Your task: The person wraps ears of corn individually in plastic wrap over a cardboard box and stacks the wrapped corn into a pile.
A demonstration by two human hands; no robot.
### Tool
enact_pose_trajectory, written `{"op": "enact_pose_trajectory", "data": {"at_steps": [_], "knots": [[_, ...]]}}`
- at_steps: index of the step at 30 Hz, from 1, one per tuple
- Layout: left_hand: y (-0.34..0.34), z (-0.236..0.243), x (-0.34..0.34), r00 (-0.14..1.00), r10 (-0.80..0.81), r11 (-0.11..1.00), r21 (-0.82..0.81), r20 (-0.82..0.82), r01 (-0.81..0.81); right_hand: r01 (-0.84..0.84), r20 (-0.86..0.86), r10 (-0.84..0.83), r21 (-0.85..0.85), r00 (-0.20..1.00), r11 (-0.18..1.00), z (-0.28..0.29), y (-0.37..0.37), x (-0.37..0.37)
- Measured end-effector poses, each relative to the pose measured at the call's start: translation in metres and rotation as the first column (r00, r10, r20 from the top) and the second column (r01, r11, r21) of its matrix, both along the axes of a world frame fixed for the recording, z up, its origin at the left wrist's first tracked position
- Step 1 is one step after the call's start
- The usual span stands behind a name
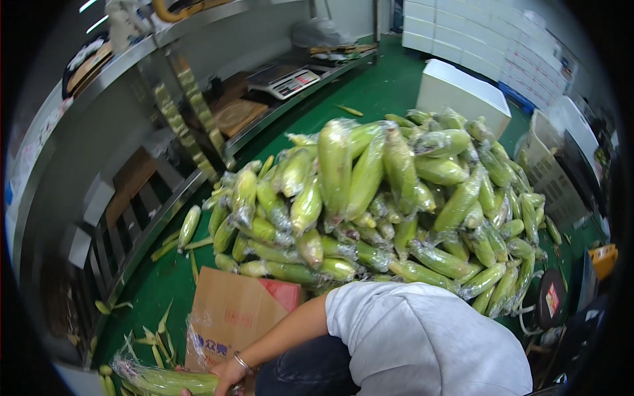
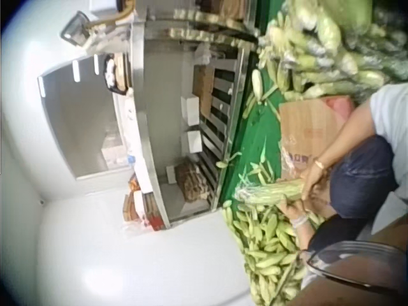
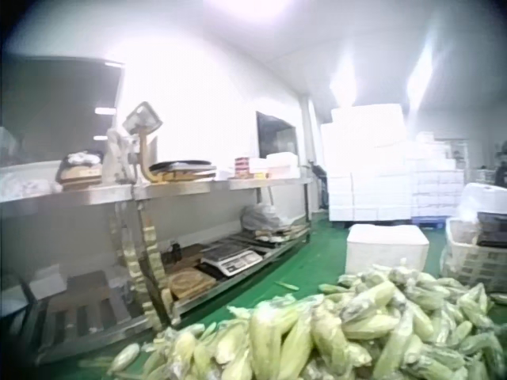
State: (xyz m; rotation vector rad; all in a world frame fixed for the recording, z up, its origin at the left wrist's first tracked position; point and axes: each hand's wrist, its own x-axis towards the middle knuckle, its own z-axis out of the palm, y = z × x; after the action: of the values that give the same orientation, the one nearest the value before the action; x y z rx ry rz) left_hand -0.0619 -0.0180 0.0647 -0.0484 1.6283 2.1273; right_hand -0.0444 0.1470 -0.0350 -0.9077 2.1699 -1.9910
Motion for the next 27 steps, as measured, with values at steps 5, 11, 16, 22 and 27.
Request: {"op": "enact_pose_trajectory", "data": {"at_steps": [5,11,16,22,27], "knots": [[0.031,0.025,-0.004,0.984,0.134,0.990,0.055,-0.119,-0.128,0.642,-0.509,-0.480,0.203,0.714,0.740,0.056,0.071,0.044],[0.042,0.033,0.007,0.869,-0.035,0.985,-0.164,-0.494,-0.054,0.970,-0.904,-0.422,-0.032,0.075,0.241,0.101,0.123,0.096],[0.120,0.080,0.025,0.866,-0.396,0.835,-0.273,0.305,0.478,1.000,-0.905,-0.426,0.001,-0.010,-0.025,0.092,0.188,0.179],[0.141,0.028,0.036,0.231,-0.973,0.144,-0.736,0.018,0.662,0.946,-0.449,-0.884,0.209,-0.133,-0.248,0.117,0.227,0.338],[0.145,0.013,0.070,0.559,-0.828,0.466,-0.498,0.045,0.731,0.707,-0.456,-0.631,0.004,-0.627,-0.707,0.122,0.275,0.459]]}}
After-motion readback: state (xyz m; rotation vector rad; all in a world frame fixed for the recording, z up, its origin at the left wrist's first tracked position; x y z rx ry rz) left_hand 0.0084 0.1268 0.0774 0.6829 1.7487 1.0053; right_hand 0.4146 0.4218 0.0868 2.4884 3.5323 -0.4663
